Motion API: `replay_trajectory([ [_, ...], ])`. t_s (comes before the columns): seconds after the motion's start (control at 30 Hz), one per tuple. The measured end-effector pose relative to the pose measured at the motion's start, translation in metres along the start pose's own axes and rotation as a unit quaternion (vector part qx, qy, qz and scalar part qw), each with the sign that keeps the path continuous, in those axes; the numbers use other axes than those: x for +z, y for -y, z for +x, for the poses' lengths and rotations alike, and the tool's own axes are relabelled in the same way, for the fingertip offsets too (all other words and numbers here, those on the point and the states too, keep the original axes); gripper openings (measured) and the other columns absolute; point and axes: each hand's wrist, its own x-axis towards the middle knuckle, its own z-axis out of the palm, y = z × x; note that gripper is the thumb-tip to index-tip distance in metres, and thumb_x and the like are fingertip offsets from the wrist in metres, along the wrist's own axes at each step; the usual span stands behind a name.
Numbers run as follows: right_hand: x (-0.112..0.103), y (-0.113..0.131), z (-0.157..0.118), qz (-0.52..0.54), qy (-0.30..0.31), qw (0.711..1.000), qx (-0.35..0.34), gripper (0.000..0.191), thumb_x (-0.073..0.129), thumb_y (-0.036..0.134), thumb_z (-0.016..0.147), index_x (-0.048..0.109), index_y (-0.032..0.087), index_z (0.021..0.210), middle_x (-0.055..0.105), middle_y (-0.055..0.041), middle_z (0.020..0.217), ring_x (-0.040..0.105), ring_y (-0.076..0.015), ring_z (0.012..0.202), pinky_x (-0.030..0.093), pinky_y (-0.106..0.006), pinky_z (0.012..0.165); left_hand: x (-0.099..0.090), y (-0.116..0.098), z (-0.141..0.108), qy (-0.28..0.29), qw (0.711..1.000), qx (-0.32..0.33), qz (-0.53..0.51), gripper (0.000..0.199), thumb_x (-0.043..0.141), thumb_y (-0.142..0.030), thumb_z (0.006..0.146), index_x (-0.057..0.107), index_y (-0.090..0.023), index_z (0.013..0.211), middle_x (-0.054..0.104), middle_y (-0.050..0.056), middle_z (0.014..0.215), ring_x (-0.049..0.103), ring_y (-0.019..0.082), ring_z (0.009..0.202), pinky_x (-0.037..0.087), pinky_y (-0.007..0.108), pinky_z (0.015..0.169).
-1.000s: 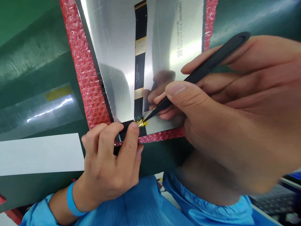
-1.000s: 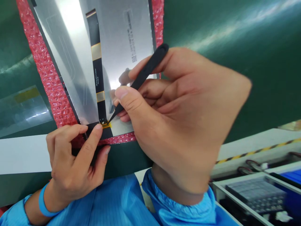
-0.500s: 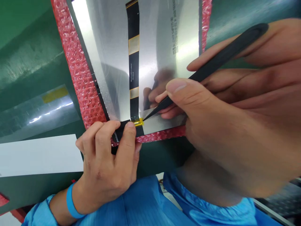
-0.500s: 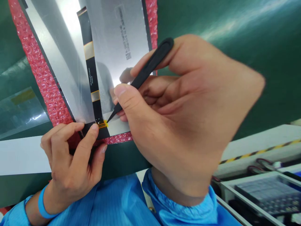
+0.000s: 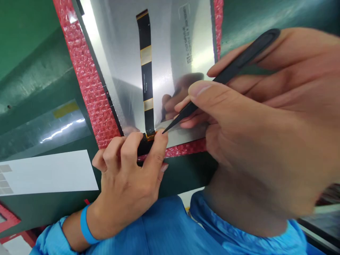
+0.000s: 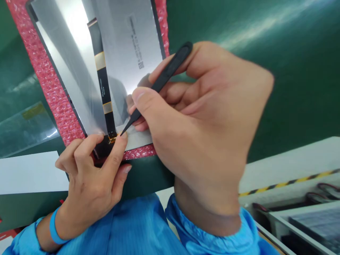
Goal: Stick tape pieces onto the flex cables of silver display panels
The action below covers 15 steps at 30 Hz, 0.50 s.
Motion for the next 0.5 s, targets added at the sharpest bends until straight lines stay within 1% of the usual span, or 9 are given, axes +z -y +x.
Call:
replay_trajectory([
  [0.1,0.001,-0.004,0.000,0.005,-0.023,1.000,-0.015,0.014,0.070,0.006,0.086,0.063,0.018,0.087,0.070,0.0001,0.079,0.073,-0.0202,0.067,0.056,-0.025,0.043,0.001,0.000,-0.004,-0.014,1.000,-0.010,0.005,0.043,0.058,-0.031,0.103,0.063,-0.025,0.146,0.047,0.017,0.137,0.042,0.036,0.124,0.031,0.052,0.101],
  [0.2,0.003,-0.009,0.000,0.036,-0.042,0.998,0.000,0.014,0.071,0.006,0.083,0.065,0.019,0.085,0.071,0.0009,0.075,0.073,-0.0196,0.064,0.055,-0.023,0.042,0.000,0.006,-0.010,-0.043,0.999,-0.025,0.021,0.041,0.056,-0.033,0.104,0.065,-0.026,0.144,0.046,0.019,0.138,0.041,0.039,0.124,0.030,0.055,0.099],
  [0.3,0.006,-0.010,0.002,0.067,-0.060,0.996,0.015,0.014,0.073,0.007,0.077,0.066,0.019,0.081,0.071,-0.0002,0.071,0.073,-0.0209,0.062,0.054,-0.021,0.040,-0.001,0.012,-0.014,-0.061,0.998,-0.017,0.030,0.040,0.056,-0.038,0.105,0.067,-0.023,0.141,0.048,0.020,0.137,0.041,0.040,0.124,0.029,0.055,0.099],
  [0.4,0.007,-0.008,0.003,0.093,-0.073,0.993,0.023,0.014,0.075,0.011,0.069,0.067,0.019,0.077,0.071,-0.0030,0.067,0.071,-0.0230,0.056,0.052,-0.022,0.036,0.001,0.008,-0.015,-0.056,0.997,-0.001,0.043,0.052,0.067,-0.052,0.100,0.065,-0.023,0.143,0.049,0.019,0.143,0.041,0.039,0.126,0.033,0.053,0.100],
  [0.5,0.008,-0.012,0.002,0.103,-0.106,0.988,0.044,0.020,0.083,0.017,0.055,0.069,0.020,0.069,0.069,-0.0070,0.063,0.065,-0.0235,0.046,0.049,-0.023,0.033,0.005,-0.001,-0.014,-0.047,0.996,-0.004,0.070,0.069,0.076,-0.061,0.092,0.059,-0.026,0.149,0.051,0.014,0.148,0.042,0.036,0.130,0.037,0.049,0.102],
])
